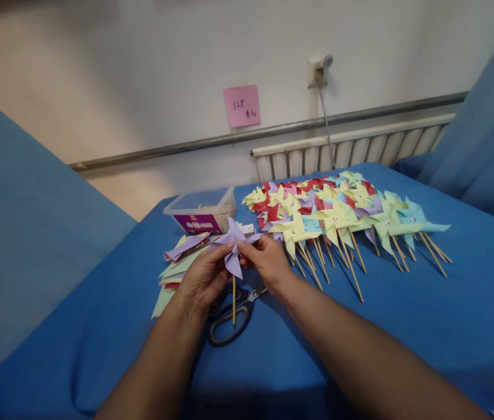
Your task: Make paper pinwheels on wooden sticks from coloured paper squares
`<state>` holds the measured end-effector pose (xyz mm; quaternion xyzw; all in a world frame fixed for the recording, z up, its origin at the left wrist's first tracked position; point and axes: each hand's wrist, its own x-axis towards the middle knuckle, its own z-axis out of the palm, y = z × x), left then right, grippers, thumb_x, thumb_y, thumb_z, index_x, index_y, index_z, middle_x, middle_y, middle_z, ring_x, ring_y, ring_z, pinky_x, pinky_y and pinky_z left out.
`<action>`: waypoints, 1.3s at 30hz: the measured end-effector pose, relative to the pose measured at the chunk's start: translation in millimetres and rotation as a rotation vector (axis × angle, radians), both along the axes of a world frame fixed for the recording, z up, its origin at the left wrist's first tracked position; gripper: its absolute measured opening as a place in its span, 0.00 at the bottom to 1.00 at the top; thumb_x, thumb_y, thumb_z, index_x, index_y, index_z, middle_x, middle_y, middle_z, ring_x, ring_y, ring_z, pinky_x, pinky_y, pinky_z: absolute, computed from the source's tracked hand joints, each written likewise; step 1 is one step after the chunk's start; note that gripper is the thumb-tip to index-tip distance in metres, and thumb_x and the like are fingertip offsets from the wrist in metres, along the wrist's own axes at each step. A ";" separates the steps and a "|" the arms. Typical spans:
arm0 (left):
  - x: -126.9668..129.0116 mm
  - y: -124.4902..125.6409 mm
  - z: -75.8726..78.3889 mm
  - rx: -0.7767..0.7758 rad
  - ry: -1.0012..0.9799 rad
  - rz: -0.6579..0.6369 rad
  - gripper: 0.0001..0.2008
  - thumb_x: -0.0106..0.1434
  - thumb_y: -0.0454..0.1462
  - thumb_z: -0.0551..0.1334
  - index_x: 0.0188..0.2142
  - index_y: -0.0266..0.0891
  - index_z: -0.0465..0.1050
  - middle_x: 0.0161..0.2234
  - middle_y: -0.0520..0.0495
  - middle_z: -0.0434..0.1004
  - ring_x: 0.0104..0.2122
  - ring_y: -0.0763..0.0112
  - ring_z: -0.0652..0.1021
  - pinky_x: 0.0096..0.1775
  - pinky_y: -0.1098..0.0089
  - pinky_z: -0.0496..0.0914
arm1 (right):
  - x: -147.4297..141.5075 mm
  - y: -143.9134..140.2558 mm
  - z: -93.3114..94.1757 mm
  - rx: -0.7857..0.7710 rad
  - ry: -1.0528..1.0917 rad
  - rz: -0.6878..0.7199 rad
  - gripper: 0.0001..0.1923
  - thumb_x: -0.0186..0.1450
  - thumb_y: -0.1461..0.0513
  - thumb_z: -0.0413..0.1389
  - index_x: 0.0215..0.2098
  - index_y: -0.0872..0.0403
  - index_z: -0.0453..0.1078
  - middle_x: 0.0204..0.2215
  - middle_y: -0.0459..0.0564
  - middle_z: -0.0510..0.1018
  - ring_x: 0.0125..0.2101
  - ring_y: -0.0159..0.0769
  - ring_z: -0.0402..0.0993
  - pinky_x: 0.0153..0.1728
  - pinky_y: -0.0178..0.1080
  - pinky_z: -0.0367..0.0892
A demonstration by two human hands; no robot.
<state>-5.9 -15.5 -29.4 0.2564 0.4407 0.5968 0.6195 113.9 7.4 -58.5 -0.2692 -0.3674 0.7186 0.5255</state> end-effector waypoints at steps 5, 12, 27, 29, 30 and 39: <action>-1.6 1.0 -1.7 0.010 -0.030 -0.043 0.15 0.50 0.29 0.69 0.40 0.31 0.75 0.32 0.45 0.80 0.26 0.71 0.78 0.31 0.72 0.74 | 0.2 1.7 -3.9 0.047 0.004 -0.033 0.19 0.51 0.50 0.67 0.28 0.55 0.71 0.19 0.41 0.72 0.19 0.27 0.64 0.24 0.33 0.60; -1.4 1.6 -1.4 0.004 -0.045 -0.070 0.15 0.51 0.27 0.67 0.40 0.31 0.76 0.32 0.44 0.80 0.27 0.70 0.79 0.32 0.72 0.74 | 2.4 7.2 -5.8 0.056 0.021 -0.101 0.19 0.49 0.50 0.68 0.28 0.54 0.71 0.20 0.40 0.71 0.18 0.25 0.61 0.22 0.32 0.58; -4.1 2.8 0.6 -0.041 -0.054 0.010 0.13 0.51 0.26 0.67 0.38 0.31 0.76 0.31 0.44 0.81 0.27 0.69 0.79 0.31 0.73 0.74 | 4.3 10.2 -6.5 0.124 -0.009 -0.217 0.16 0.52 0.51 0.66 0.27 0.53 0.70 0.17 0.38 0.69 0.18 0.26 0.61 0.22 0.32 0.57; -3.8 2.9 0.2 -0.025 -0.039 0.010 0.14 0.50 0.27 0.68 0.39 0.31 0.76 0.31 0.45 0.81 0.27 0.69 0.79 0.31 0.73 0.74 | 4.2 11.1 -7.7 0.125 -0.027 -0.226 0.17 0.52 0.50 0.66 0.26 0.53 0.69 0.16 0.38 0.68 0.18 0.26 0.61 0.22 0.33 0.56; -3.7 3.0 -0.2 -0.018 -0.027 0.011 0.15 0.50 0.27 0.68 0.39 0.31 0.76 0.30 0.45 0.81 0.26 0.70 0.79 0.30 0.73 0.74 | 4.2 11.1 -7.9 0.122 -0.033 -0.228 0.17 0.53 0.50 0.66 0.26 0.53 0.69 0.16 0.38 0.67 0.17 0.26 0.61 0.22 0.33 0.56; -1.2 1.8 -3.4 0.007 0.079 0.022 0.19 0.44 0.30 0.73 0.38 0.32 0.76 0.30 0.46 0.81 0.24 0.72 0.77 0.29 0.73 0.72 | 12.4 7.4 0.5 0.019 -0.066 -0.124 0.19 0.50 0.49 0.67 0.30 0.53 0.72 0.26 0.44 0.74 0.27 0.31 0.70 0.28 0.34 0.66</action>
